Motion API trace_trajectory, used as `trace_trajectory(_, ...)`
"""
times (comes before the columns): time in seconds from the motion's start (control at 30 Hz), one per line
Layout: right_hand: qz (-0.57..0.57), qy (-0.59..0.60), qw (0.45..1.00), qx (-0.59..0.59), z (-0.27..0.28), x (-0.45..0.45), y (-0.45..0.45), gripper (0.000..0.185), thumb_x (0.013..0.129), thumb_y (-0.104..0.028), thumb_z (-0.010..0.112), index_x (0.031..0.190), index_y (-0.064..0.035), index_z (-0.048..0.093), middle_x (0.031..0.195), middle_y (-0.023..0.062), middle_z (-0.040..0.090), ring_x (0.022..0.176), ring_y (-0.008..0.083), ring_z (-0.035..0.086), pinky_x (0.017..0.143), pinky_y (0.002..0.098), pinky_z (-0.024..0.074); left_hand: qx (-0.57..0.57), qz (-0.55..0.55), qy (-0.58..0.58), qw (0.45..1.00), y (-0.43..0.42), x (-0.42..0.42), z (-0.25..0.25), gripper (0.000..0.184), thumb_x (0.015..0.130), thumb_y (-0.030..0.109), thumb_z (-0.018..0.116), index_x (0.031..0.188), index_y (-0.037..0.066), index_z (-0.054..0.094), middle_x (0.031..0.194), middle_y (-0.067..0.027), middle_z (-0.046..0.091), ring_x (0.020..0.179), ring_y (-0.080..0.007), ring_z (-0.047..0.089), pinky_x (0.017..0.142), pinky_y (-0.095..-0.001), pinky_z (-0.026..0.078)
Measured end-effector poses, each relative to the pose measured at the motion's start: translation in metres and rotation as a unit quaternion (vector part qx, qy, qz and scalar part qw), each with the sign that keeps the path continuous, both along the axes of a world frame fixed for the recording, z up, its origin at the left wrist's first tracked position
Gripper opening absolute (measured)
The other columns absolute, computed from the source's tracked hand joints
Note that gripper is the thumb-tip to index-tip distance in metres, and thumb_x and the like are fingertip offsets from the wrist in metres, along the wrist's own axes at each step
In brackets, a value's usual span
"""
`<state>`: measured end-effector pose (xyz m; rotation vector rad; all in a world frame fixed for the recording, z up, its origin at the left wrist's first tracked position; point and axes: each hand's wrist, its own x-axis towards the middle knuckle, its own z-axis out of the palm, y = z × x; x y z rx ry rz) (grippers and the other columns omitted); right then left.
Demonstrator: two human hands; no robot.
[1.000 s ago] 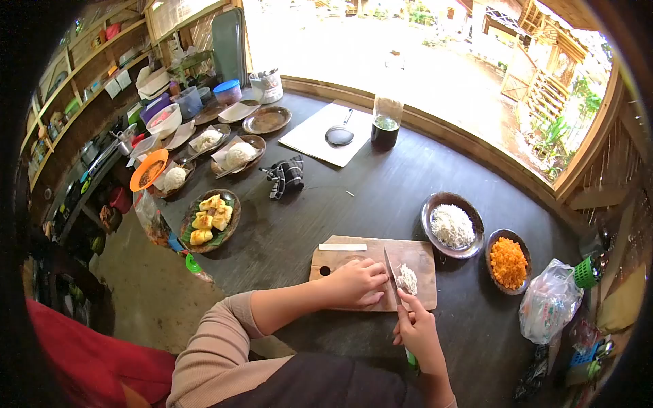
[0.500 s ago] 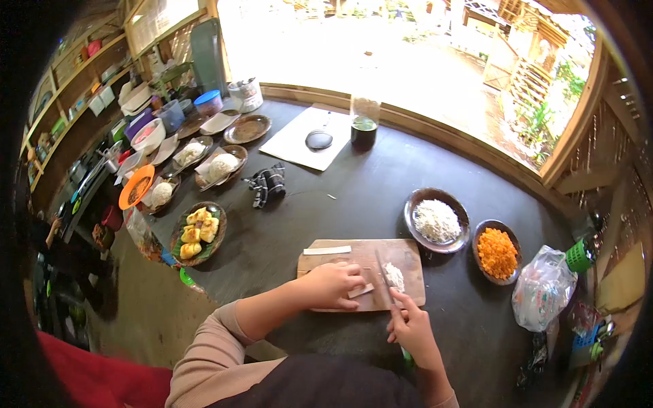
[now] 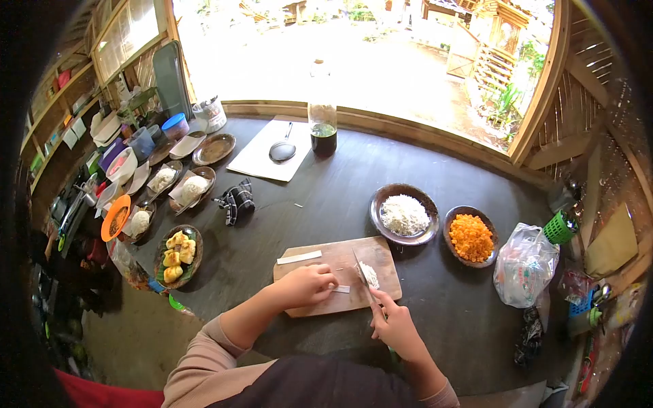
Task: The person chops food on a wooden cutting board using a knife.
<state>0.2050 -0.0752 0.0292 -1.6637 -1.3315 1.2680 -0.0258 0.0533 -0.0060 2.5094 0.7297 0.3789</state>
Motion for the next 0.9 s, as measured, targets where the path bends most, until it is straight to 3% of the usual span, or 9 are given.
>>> trace_trajectory(0.1,-0.003,-0.001,1.0,0.015,0.005,-0.002,-0.001,0.039,0.099,-0.013,0.056,0.138,-0.0111,0.054,0.066,0.0078,0.062,0.049,0.0124,0.06,0.05,0.0291,0.0498,0.01,0.023,0.042,0.999,-0.003,0.004,0.004,0.017,0.089,0.019,0.062,0.103,0.009,0.066,0.097,-0.0084,0.062,0.095,-0.0298,0.062,0.081,-0.0429,0.048)
trace_trajectory(0.17,0.029,0.02,0.999,-0.001,0.011,-0.007,-0.003,0.039,0.098,-0.012,0.057,0.137,-0.0094,0.055,0.067,0.0087,0.062,0.049,0.0132,0.061,0.05,0.0291,0.0501,0.063,0.03,-0.021,0.997,-0.007,0.007,-0.001,0.02,0.089,0.02,0.062,0.106,0.01,0.066,0.097,-0.0068,0.063,0.095,-0.0278,0.063,0.08,-0.0412,0.047)
trace_trajectory(0.3,0.032,-0.021,0.999,0.021,-0.005,0.003,0.0,0.041,0.098,-0.012,0.057,0.138,-0.01,0.054,0.068,0.0062,0.062,0.052,0.011,0.062,0.048,0.0268,0.0497,0.109,0.046,-0.011,0.993,-0.018,0.013,0.004,0.024,0.088,0.023,0.06,0.108,0.013,0.068,0.098,-0.0074,0.062,0.095,-0.0268,0.064,0.079,-0.0441,0.047)
trace_trajectory(0.47,0.017,-0.06,0.996,0.07,0.001,0.004,-0.005,0.042,0.097,-0.01,0.058,0.138,-0.008,0.054,0.067,0.0065,0.062,0.053,0.0115,0.061,0.05,0.0279,0.0492,0.008,0.036,-0.101,0.994,-0.018,0.021,-0.005,0.02,0.087,0.015,0.061,0.103,0.007,0.069,0.099,-0.0119,0.061,0.097,-0.0309,0.062,0.084,-0.0429,0.05)
trace_trajectory(0.6,0.033,-0.043,0.995,0.081,0.006,-0.004,-0.012,0.04,0.096,-0.009,0.058,0.136,-0.0065,0.054,0.067,0.0066,0.061,0.054,0.0103,0.061,0.052,0.0284,0.0501,0.0,0.032,-0.114,0.993,-0.018,0.022,-0.007,0.019,0.087,0.011,0.062,0.101,0.003,0.069,0.1,-0.0142,0.06,0.096,-0.0331,0.061,0.084,-0.0421,0.051)
trace_trajectory(0.67,0.066,-0.078,0.99,0.095,0.001,-0.007,-0.014,0.039,0.096,-0.008,0.058,0.134,-0.0047,0.054,0.071,0.0149,0.065,0.058,0.0227,0.067,0.058,0.0343,0.0527,0.039,0.024,-0.12,0.992,-0.017,0.021,-0.012,0.018,0.086,0.008,0.063,0.102,0.001,0.07,0.097,-0.0144,0.062,0.091,-0.0323,0.063,0.08,-0.0413,0.052)
trace_trajectory(0.7,0.064,-0.078,0.99,0.096,-0.007,-0.008,-0.013,0.039,0.096,-0.008,0.058,0.134,-0.0047,0.054,0.071,0.0149,0.065,0.058,0.0227,0.067,0.058,0.0343,0.0527,0.04,0.022,-0.119,0.992,-0.016,0.021,-0.013,0.018,0.086,0.008,0.063,0.102,0.001,0.07,0.097,-0.0144,0.062,0.091,-0.0323,0.063,0.08,-0.0413,0.052)
trace_trajectory(0.77,0.076,-0.172,0.937,0.295,-0.026,-0.009,-0.011,0.037,0.094,-0.008,0.057,0.131,-0.0021,0.054,0.08,0.0269,0.066,0.065,0.0404,0.066,0.063,0.0453,0.0529,0.042,-0.003,-0.107,0.993,-0.015,0.021,-0.016,0.018,0.085,0.008,0.063,0.101,0.001,0.069,0.1,-0.0144,0.063,0.091,-0.0324,0.062,0.08,-0.0407,0.052)
trace_trajectory(0.9,0.082,-0.164,0.945,0.269,-0.024,-0.012,-0.013,0.038,0.093,-0.007,0.058,0.13,-0.0012,0.055,0.084,0.0288,0.065,0.074,0.046,0.065,0.066,0.0486,0.0524,0.109,-0.006,-0.112,0.988,-0.016,0.024,-0.024,0.018,0.084,0.008,0.064,0.099,0.0,0.069,0.105,-0.014,0.063,0.09,-0.0317,0.063,0.08,-0.0401,0.053)
